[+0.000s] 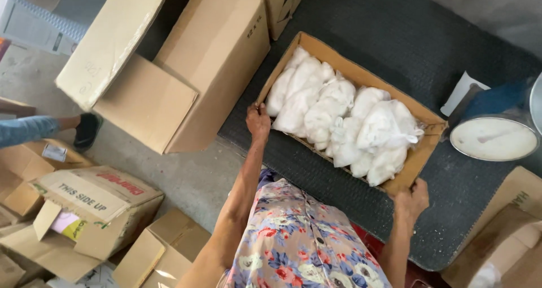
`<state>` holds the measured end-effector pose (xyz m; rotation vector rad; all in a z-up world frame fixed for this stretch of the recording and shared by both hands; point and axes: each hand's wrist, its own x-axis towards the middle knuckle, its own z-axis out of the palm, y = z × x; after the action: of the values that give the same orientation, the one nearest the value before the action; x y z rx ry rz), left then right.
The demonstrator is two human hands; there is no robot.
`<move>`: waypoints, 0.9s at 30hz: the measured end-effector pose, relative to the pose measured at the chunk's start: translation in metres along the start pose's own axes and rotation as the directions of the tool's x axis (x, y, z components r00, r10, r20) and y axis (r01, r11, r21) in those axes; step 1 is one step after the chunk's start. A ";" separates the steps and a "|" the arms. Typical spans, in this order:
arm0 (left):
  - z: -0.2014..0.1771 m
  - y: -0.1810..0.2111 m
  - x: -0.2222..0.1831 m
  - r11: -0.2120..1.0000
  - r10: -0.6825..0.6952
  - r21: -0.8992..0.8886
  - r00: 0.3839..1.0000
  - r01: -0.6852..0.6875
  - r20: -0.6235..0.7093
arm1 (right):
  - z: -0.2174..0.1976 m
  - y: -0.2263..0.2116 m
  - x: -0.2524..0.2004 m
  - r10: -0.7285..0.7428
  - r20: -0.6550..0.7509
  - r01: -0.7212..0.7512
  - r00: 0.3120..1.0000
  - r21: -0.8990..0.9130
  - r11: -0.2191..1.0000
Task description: Transferring small white bags from smaller containers and bulk sacks into a larger cardboard box for storage or transport.
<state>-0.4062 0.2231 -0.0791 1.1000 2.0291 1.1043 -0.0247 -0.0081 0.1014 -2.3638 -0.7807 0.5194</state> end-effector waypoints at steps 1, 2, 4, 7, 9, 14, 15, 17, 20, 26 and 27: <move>0.004 0.003 0.004 1.000 0.003 0.000 1.000 -0.003 0.008 | 0.006 0.008 0.003 0.006 -0.006 -0.006 1.000 0.000 1.000; 0.009 0.005 0.007 1.000 -0.006 0.011 1.000 0.006 0.017 | 0.010 0.018 0.004 -0.082 -0.098 0.080 0.992 -0.024 0.997; 0.020 0.009 0.014 1.000 -0.011 0.023 0.999 0.010 0.043 | 0.015 0.025 0.009 -0.159 -0.197 0.149 0.968 -0.062 0.987; 0.043 0.013 0.023 0.998 -0.062 0.028 0.993 0.060 0.096 | 0.014 0.017 0.017 -0.173 -0.225 0.151 0.959 -0.113 0.982; 0.061 0.015 0.031 0.998 -0.005 0.063 0.996 -0.001 0.086 | 0.013 0.006 0.027 -0.315 -0.248 0.281 0.916 -0.163 0.946; 0.093 0.024 0.039 0.991 0.113 0.051 0.982 -0.121 0.149 | 0.011 -0.007 0.061 -0.381 -0.320 0.328 0.867 -0.208 0.921; 0.097 0.026 0.040 0.984 0.173 0.016 0.974 -0.177 0.148 | 0.010 -0.011 0.069 -0.400 -0.340 0.340 0.851 -0.224 0.913; 0.094 0.038 0.039 0.987 0.142 0.048 0.971 -0.153 0.190 | 0.009 0.001 0.081 -0.360 -0.333 0.290 0.871 -0.243 0.926; 0.089 0.045 0.037 0.986 0.117 0.088 0.965 -0.141 0.235 | 0.010 0.008 0.088 -0.328 -0.309 0.253 0.893 -0.258 0.933; 0.063 0.033 0.020 0.971 0.211 0.041 0.923 -0.236 0.321 | 0.015 0.027 0.087 -0.355 -0.238 0.286 0.904 -0.279 0.917; 0.048 0.042 0.007 0.971 0.226 0.000 0.916 -0.240 0.331 | 0.015 0.029 0.084 -0.364 -0.213 0.313 0.907 -0.237 0.920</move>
<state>-0.3561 0.2609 -0.0672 1.4715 1.6960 0.9181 0.0426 0.0319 0.0571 -2.3338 -1.1357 -0.0115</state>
